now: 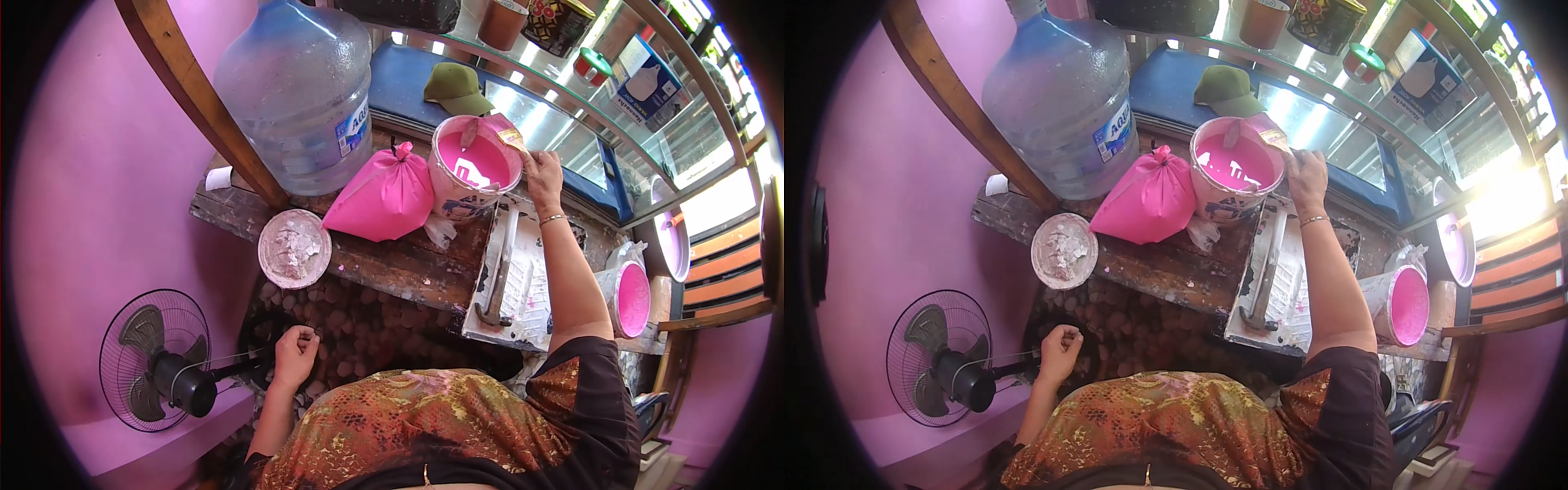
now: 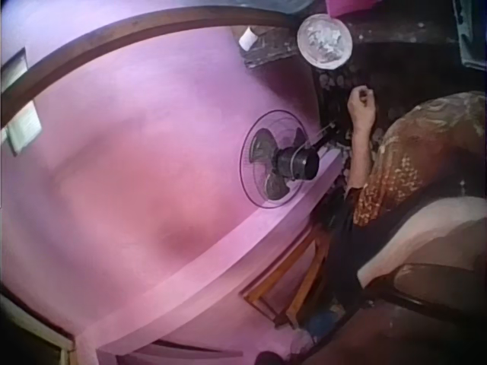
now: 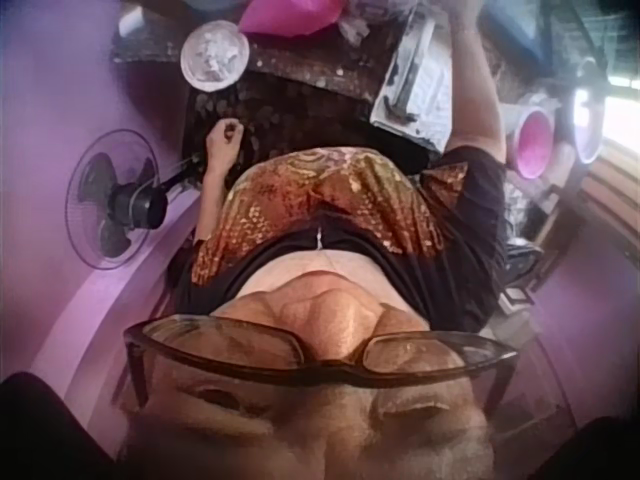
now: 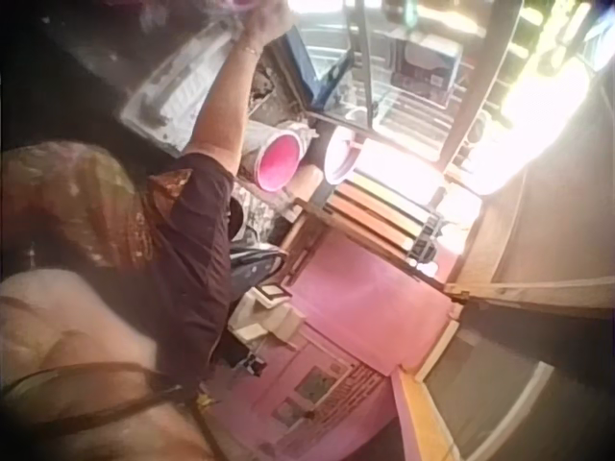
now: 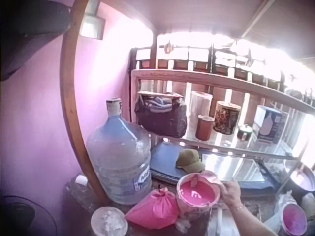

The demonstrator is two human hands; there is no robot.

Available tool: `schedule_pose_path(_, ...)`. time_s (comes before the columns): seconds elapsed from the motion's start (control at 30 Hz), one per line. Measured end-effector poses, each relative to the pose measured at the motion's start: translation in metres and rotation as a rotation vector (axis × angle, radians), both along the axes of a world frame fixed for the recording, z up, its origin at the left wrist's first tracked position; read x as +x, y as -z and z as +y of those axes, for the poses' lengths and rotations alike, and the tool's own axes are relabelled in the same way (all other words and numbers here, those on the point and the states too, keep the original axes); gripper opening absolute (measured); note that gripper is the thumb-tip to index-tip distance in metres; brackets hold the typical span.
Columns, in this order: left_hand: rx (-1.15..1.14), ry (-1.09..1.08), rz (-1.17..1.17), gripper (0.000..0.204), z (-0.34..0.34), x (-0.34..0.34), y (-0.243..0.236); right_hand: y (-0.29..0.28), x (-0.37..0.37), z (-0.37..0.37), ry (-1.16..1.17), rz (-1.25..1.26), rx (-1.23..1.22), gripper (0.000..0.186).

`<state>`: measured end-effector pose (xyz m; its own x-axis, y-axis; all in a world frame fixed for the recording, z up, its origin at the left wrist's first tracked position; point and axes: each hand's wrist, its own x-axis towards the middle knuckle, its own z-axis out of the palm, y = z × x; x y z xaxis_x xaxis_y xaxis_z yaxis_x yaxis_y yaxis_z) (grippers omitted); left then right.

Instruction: The person prepares a pink paint mixture by pouring paint from one bucket to another, transfering paint into a plastic bag, and then squeezing it back into the bucket while stirring with a brush.

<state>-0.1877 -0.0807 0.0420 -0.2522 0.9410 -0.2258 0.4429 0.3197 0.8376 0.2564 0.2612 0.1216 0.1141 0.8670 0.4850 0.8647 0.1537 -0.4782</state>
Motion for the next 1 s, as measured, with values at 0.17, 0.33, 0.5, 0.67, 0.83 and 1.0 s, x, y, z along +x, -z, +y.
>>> schedule_pose_path(0.17, -0.005, 0.018, 0.027, 0.014, 0.004, 0.003, 0.002, 0.009, -0.003, 0.001, 0.077, 0.019, 0.021, 0.034)
schedule_pose_path(0.33, -0.003, 0.045, 0.035, 0.015, 0.015, 0.011, -0.008, 0.0, -0.014, -0.004, 0.15, 0.037, -0.089, 0.04)
schedule_pose_path(0.5, 0.013, 0.062, 0.035, 0.015, 0.015, 0.011, -0.001, -0.011, -0.019, -0.009, 0.242, -0.133, -0.189, 0.046)
schedule_pose_path(0.67, -0.006, 0.068, 0.035, 0.015, 0.013, 0.015, -0.003, -0.021, -0.017, -0.012, 0.302, -0.088, -0.121, 0.042)
schedule_pose_path(0.83, 0.014, 0.044, -0.003, 0.013, 0.007, 0.013, -0.002, -0.064, -0.049, -0.056, 0.099, 0.111, 0.439, 0.024)
schedule_pose_path(1.0, 0.009, 0.049, -0.047, 0.013, 0.004, 0.015, 0.005, -0.063, -0.114, -0.143, -0.294, 0.283, 0.053, 0.016)
